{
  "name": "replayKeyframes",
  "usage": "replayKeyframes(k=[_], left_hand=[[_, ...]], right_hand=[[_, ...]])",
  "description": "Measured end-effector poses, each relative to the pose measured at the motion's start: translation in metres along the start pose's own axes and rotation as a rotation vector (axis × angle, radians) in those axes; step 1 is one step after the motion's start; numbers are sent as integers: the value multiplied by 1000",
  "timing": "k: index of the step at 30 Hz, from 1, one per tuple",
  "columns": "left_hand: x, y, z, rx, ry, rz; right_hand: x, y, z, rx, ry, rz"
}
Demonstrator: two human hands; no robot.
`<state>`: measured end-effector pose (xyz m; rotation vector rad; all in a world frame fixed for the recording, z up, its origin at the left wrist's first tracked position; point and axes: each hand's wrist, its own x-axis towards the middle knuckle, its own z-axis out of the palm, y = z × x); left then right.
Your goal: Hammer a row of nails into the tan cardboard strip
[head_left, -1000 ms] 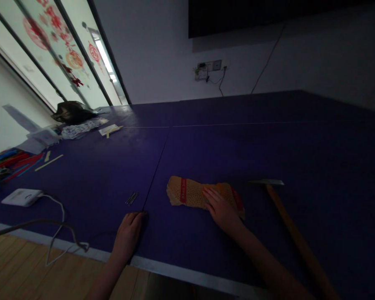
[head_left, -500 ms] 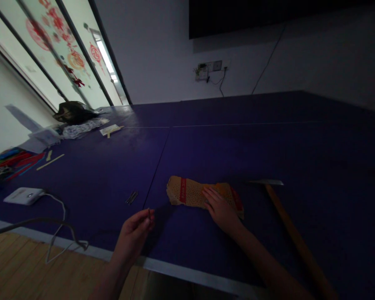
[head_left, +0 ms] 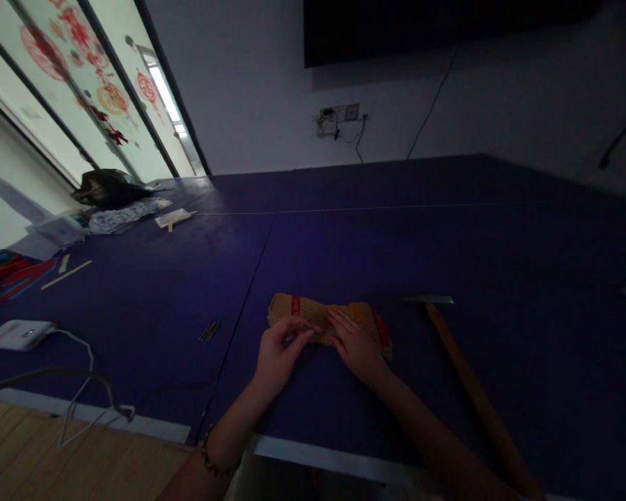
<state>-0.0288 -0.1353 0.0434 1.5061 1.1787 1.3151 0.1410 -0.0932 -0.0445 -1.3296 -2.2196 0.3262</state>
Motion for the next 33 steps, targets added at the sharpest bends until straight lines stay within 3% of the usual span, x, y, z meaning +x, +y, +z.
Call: replayKeyframes(k=[6, 12, 18, 24, 33], left_hand=[[48, -47, 19, 300, -298, 149], [65, -76, 35, 221, -368, 74], [66, -84, 41, 171, -418, 22], [63, -81, 42, 258, -367, 49], [65, -82, 43, 307, -400, 40]], right_hand=[[0, -2, -1, 63, 26, 105], [-1, -5, -4, 119, 55, 208], [-1, -5, -8, 207, 64, 224], [-2, 0, -5, 240, 75, 236], [-2, 0, -5, 278, 83, 242]])
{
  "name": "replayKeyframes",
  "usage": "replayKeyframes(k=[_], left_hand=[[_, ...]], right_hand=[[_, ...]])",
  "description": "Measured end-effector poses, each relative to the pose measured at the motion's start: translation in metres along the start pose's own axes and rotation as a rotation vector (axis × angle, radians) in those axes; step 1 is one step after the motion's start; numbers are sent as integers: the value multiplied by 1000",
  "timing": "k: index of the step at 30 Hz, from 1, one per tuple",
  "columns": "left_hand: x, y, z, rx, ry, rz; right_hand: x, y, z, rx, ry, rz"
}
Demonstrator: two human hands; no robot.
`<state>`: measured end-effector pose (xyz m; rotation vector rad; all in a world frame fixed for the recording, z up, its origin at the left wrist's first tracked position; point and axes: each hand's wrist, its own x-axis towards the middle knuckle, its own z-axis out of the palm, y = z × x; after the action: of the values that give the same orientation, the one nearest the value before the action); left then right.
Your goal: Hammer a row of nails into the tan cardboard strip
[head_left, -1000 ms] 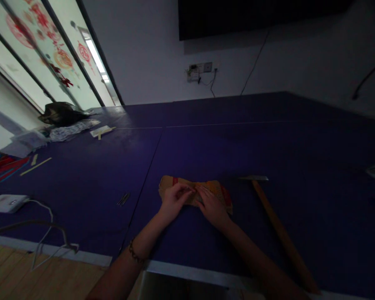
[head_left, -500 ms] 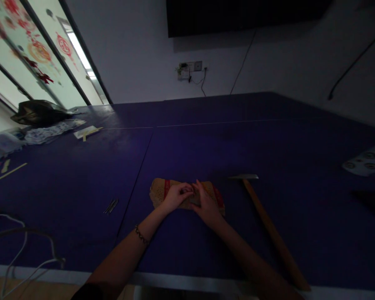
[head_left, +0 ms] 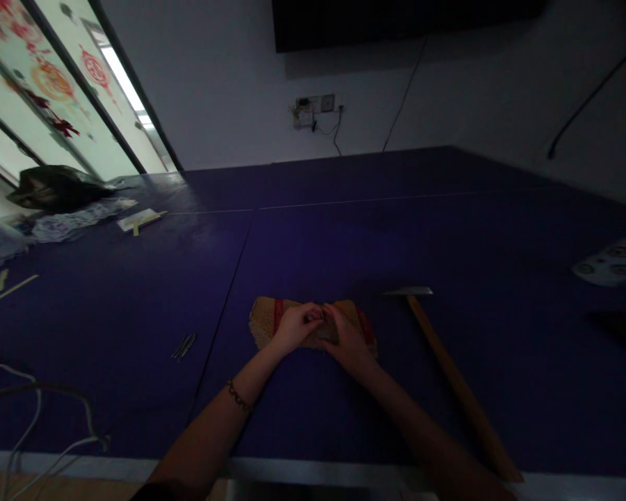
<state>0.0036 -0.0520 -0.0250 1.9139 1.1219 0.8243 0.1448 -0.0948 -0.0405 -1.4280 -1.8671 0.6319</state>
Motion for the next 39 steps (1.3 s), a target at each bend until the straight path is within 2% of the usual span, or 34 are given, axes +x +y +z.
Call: replayKeyframes(k=[10, 13, 15, 18, 21, 22, 25, 28, 30, 34, 39], left_hand=[[-2, -3, -1, 8, 10, 20], [-2, -3, -1, 8, 5, 13], [-1, -4, -2, 9, 2, 5], [0, -5, -1, 6, 6, -2], [1, -6, 0, 13, 14, 0], [1, -6, 0, 22, 14, 4], [1, -5, 1, 48, 10, 13], [2, -5, 1, 65, 15, 4], [2, -5, 1, 79, 9, 0], [2, -5, 1, 99, -1, 11], [2, -3, 1, 101, 19, 10]], right_hand=[[1, -2, -1, 150, 16, 27], [8, -1, -10, 240, 34, 40], [14, -1, -28, 299, 69, 56], [13, 0, -71, 338, 204, 105], [-12, 5, -114, 290, 318, 192], [-25, 9, -124, 171, 380, 285], [-69, 26, -138, -227, 288, 490], [-102, 40, -133, -475, 179, 566], [-111, 45, -129, -570, 130, 610], [-107, 44, -131, -579, 43, 629], [-82, 44, -151, -355, 39, 753]])
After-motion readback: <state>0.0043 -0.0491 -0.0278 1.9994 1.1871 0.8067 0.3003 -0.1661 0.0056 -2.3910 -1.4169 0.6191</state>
